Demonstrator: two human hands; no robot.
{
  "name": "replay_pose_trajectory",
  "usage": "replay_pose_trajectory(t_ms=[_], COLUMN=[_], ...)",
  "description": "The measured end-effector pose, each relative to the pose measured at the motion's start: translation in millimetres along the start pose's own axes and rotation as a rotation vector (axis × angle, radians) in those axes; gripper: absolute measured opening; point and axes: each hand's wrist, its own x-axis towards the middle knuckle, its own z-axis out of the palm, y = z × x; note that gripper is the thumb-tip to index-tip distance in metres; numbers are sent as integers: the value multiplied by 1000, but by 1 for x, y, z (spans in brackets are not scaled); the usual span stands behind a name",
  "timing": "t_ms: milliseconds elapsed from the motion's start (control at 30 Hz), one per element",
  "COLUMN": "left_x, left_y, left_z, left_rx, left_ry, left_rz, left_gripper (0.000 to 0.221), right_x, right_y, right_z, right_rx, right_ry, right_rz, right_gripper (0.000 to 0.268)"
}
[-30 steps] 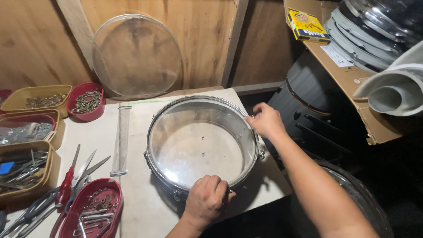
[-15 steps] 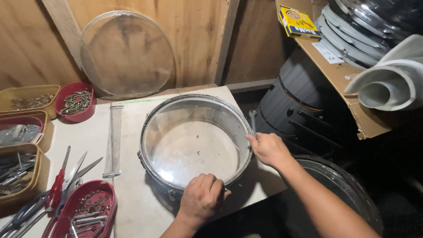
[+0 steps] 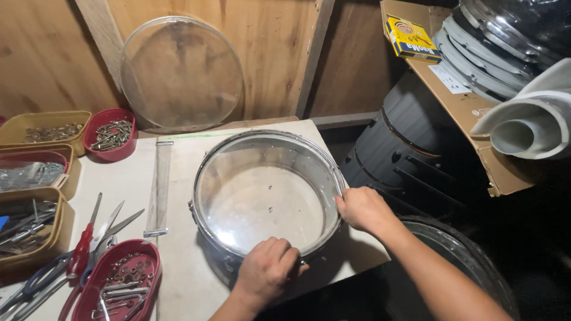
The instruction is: Tightening the tension rods and hardware on a snare drum using a drum key and a wrench
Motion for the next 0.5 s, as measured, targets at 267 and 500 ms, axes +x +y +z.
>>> replay_pose_trajectory(t_ms=[267, 500], left_x=[-9, -30], left_y=[-29, -27], left_z=[-36, -73], left_rx=[-106, 3], left_ry=[-109, -110], left_rz=[62, 2], left_gripper=[36, 26], right_x=[-22, 12], right_y=[13, 33], right_z=[-54, -36], right_rx=[208, 283], right_ry=[13, 60], right_rz=[62, -73], right_gripper=[53, 53])
